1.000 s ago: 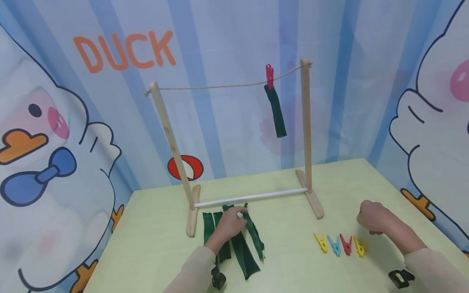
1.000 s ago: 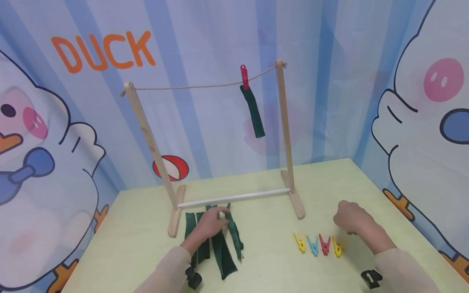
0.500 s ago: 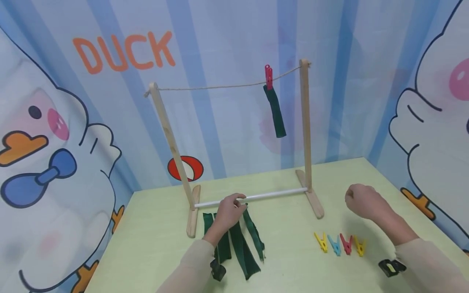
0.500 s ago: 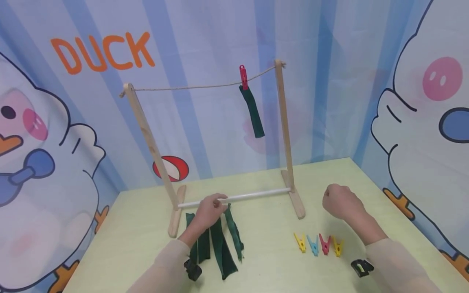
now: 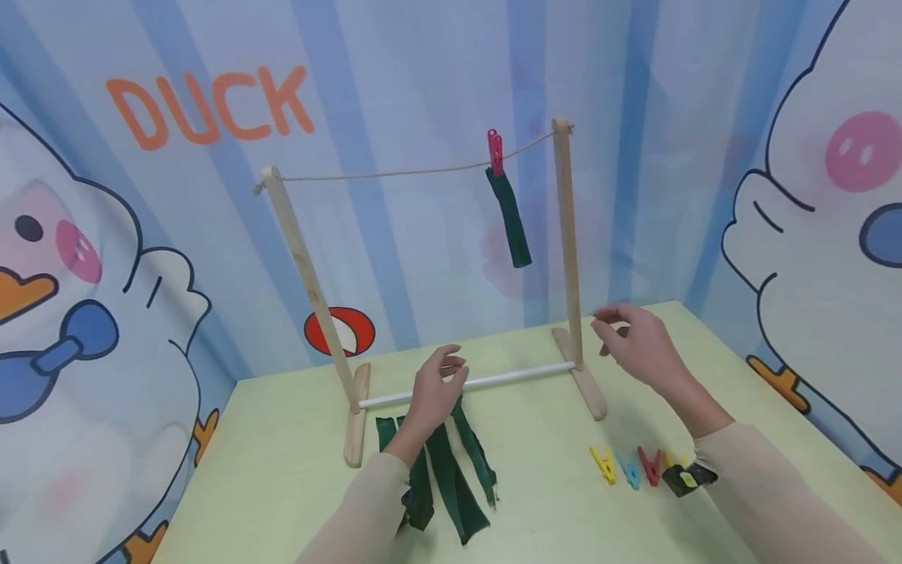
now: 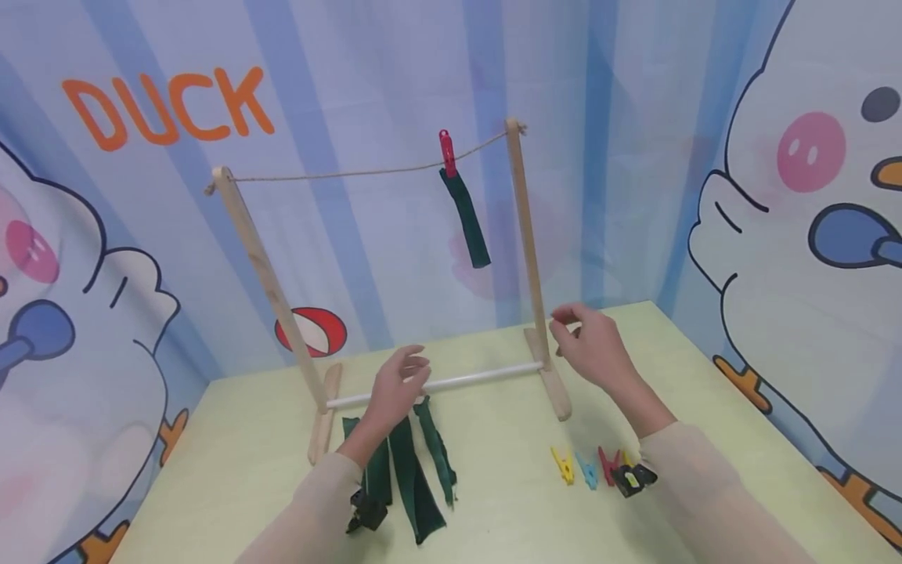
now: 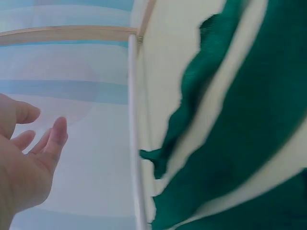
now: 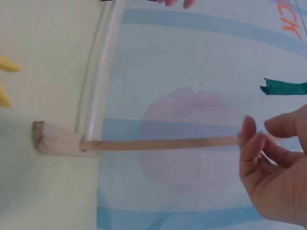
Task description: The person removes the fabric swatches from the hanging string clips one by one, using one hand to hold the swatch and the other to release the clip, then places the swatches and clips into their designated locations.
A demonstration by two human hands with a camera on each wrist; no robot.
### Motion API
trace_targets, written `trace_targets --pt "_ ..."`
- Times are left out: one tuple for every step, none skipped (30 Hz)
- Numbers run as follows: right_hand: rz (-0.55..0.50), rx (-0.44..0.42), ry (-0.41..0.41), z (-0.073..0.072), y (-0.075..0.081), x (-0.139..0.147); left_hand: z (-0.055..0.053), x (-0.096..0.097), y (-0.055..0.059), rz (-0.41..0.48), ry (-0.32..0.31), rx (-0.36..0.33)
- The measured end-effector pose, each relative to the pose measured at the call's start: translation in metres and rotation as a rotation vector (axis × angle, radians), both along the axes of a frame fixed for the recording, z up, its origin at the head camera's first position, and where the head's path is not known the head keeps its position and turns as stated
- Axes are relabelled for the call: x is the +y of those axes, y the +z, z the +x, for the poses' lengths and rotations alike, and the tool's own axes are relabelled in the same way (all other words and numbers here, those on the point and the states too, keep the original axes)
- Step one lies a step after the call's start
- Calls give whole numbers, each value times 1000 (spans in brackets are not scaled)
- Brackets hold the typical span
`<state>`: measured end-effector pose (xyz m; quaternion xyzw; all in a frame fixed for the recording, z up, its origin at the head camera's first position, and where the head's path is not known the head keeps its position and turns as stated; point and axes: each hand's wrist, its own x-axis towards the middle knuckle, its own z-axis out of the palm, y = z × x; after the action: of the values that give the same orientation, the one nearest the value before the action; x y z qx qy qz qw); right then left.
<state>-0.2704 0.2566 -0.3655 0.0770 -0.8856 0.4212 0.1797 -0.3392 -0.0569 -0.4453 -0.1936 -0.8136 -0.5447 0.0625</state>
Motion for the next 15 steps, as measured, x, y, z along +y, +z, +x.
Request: trace_targets --pt "-16 30 -3 -2 4 -2 -2 2 4 17 -3 5" --pt "-31 60 -3 -4 8 -3 -4 4 7 33 -4 6" --pt "-43 88 -3 -5 11 -5 -6 6 11 49 -7 2" --pt "-54 118 0 -7 15 -6 -7 8 14 67 -9 -3" --pt "-66 142 3 -8 18 -8 -9 10 17 87 -15 -4" --pt "-80 163 9 -10 22 -10 -11 12 20 103 -18 -3" --pt "-93 181 16 -12 24 -12 -13 14 23 121 -22 6" --pt "-107 197 26 -14 27 -15 -11 15 29 138 -27 -1" --pt "-118 209 34 -17 29 -17 -9 16 36 154 -33 -2" --pt "-131 220 42 -19 32 -20 -10 17 39 170 -35 -2" --pt "-140 227 49 -21 34 -23 -12 18 40 181 -35 -1" --pt "-143 235 53 -22 36 -26 -14 18 42 192 -36 -2" --pt "-145 242 53 -24 38 -29 -15 19 44 196 -37 -2" --pt "-145 245 50 -24 40 -31 -17 20 46 198 -36 -11" --pt "-142 250 45 -25 43 -33 -22 21 44 198 -37 -1"
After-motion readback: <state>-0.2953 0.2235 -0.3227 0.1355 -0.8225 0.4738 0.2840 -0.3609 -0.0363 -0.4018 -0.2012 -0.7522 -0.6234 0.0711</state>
